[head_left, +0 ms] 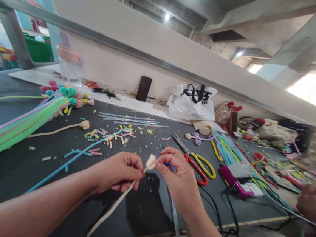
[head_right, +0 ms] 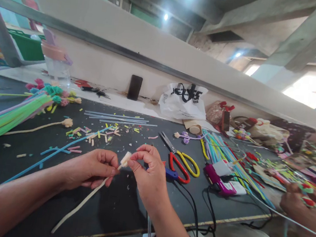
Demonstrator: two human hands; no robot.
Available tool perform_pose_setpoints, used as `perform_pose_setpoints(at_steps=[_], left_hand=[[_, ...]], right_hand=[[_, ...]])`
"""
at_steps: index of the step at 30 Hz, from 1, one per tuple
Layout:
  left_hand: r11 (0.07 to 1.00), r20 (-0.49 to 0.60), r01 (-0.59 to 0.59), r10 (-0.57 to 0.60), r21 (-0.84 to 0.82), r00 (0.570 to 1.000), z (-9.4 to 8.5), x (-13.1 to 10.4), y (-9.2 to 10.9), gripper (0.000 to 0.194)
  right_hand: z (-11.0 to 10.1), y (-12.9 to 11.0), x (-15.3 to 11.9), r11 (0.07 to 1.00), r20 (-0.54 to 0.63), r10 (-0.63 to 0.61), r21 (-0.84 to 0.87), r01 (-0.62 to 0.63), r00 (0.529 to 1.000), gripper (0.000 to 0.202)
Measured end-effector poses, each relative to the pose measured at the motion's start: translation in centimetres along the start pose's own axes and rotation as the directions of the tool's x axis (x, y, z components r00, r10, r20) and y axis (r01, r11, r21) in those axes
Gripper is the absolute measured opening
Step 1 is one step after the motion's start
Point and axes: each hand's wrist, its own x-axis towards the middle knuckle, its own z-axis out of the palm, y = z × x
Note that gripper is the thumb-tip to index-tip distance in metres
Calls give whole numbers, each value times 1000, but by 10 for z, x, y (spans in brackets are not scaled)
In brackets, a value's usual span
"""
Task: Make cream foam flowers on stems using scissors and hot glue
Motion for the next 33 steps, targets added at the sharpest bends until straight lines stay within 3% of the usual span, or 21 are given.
perform_pose_setpoints(at_steps=[11,20,27,33], left_hand=[[1000,-9,-5,5,28,1000,-1,0,-2,14],[998,-2,-17,17,58,1000,-1,1,-3,14],[994,-18,-7,9,110,1000,-1,0,-4,17],[992,-32,0,4,129,999,2,-2,-2,19]], right_hand=[[4,-4,0,995,14,89,43,-90,996,6],[8,6,2,994,-3,87,71,-87,996,7],[12,5,-2,958,74,224,169,-233,972,7],[13,2,-1,950,91,250,168,-263,964,8]])
